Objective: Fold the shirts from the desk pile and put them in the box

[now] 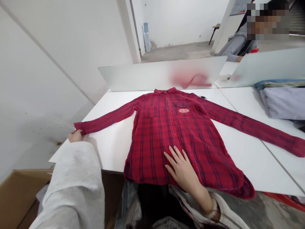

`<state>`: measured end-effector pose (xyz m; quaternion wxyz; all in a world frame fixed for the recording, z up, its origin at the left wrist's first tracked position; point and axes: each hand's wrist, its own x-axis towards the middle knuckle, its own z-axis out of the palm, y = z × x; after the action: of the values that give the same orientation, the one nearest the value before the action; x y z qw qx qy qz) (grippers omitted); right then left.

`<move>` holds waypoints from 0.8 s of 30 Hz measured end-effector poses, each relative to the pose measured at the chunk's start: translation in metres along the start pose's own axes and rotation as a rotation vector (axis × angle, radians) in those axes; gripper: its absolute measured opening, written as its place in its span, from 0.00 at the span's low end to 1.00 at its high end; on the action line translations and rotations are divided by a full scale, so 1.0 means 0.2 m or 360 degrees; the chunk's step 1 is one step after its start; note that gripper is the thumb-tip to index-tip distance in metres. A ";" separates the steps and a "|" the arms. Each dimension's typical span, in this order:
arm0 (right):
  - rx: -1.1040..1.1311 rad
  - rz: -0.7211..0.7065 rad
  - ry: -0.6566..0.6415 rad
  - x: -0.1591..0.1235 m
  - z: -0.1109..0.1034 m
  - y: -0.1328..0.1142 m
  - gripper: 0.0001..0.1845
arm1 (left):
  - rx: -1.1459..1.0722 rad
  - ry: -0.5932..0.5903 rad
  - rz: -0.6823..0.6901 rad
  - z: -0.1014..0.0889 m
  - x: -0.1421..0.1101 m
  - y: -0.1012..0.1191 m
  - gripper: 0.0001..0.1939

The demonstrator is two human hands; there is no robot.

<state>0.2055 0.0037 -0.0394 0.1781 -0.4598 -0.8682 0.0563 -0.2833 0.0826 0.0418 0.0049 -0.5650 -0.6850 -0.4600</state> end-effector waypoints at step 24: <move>0.0816 0.0287 0.0223 -0.01 0.00 0.03 0.31 | -0.0598 -0.0994 0.0624 0.62 -0.29 1.32 0.17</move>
<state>0.2109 0.0051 -0.0410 0.3424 -0.4778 -0.7668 0.2579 0.0077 0.1002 0.1039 -0.2188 -0.7883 -0.4370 -0.3739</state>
